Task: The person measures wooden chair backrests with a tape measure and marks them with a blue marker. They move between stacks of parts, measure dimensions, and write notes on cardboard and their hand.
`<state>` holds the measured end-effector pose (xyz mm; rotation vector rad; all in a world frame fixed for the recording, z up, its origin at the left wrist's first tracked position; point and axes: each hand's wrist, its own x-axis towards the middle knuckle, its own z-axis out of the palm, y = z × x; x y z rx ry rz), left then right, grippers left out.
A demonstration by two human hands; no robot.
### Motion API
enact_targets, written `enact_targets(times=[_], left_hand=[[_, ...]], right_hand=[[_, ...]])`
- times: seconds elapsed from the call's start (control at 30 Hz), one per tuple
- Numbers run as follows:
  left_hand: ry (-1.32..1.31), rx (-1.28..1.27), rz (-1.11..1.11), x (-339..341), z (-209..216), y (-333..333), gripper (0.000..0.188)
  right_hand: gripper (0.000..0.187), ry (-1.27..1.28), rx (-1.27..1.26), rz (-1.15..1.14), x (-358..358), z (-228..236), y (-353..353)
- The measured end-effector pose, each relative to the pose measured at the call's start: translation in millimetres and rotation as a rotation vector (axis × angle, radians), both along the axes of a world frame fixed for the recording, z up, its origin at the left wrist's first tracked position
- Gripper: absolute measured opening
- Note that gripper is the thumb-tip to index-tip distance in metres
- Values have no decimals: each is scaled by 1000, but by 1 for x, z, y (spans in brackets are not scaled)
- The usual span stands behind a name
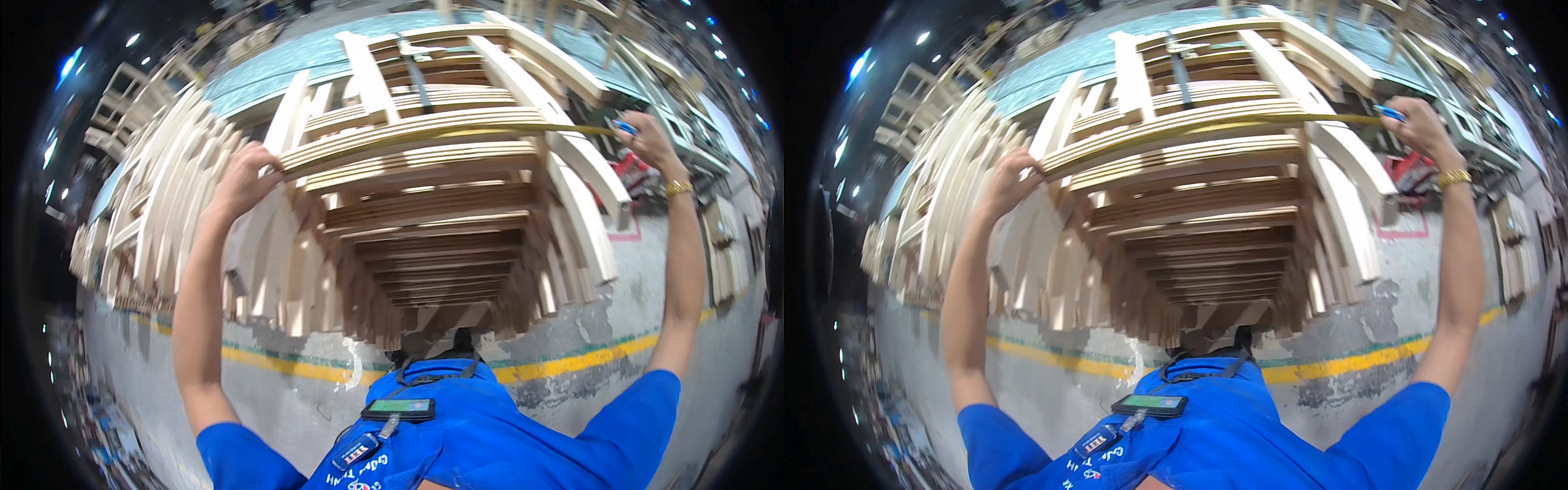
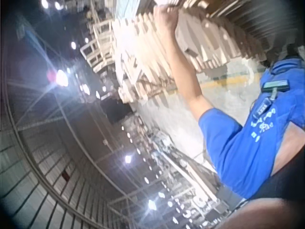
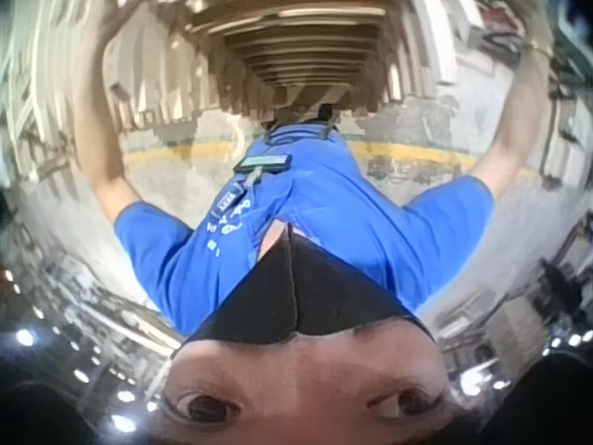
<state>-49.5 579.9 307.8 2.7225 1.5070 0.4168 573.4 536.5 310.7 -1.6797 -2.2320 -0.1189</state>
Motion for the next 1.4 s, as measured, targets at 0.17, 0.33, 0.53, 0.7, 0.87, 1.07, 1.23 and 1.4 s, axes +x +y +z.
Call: enact_targets(times=[0.17, 0.33, 0.53, 0.7, 0.87, 1.07, 1.23, 1.4], left_hand=[[-41, 53, -80, 6, -6, -4, 8], [-113, -57, 2, 12, 1, -6, 7], [-338, -42, -31, 103, 3, 13, 15], [-481, -154, 268, 135, -15, 32, 15], [-549, 36, 253, 132, -33, 40, 16], [-727, 42, 290, 155, -59, 41, 22], [-751, 142, 369, 157, -75, 44, 25], [-718, 7, 414, 146, -80, 49, 31]], right_hand=[[26, 6, 22, -25, -10, -3, -2], [23, 80, -1, -63, -5, -9, -1], [23, 153, 54, 88, -29, -5, 10], [20, 55, 157, -47, -56, -7, 36], [18, 46, 176, -55, -55, -8, 43], [23, 14, 81, -120, -30, -24, 53], [17, 100, 278, 31, 24, -39, 73], [19, 79, 423, 1, 126, -63, 105]])
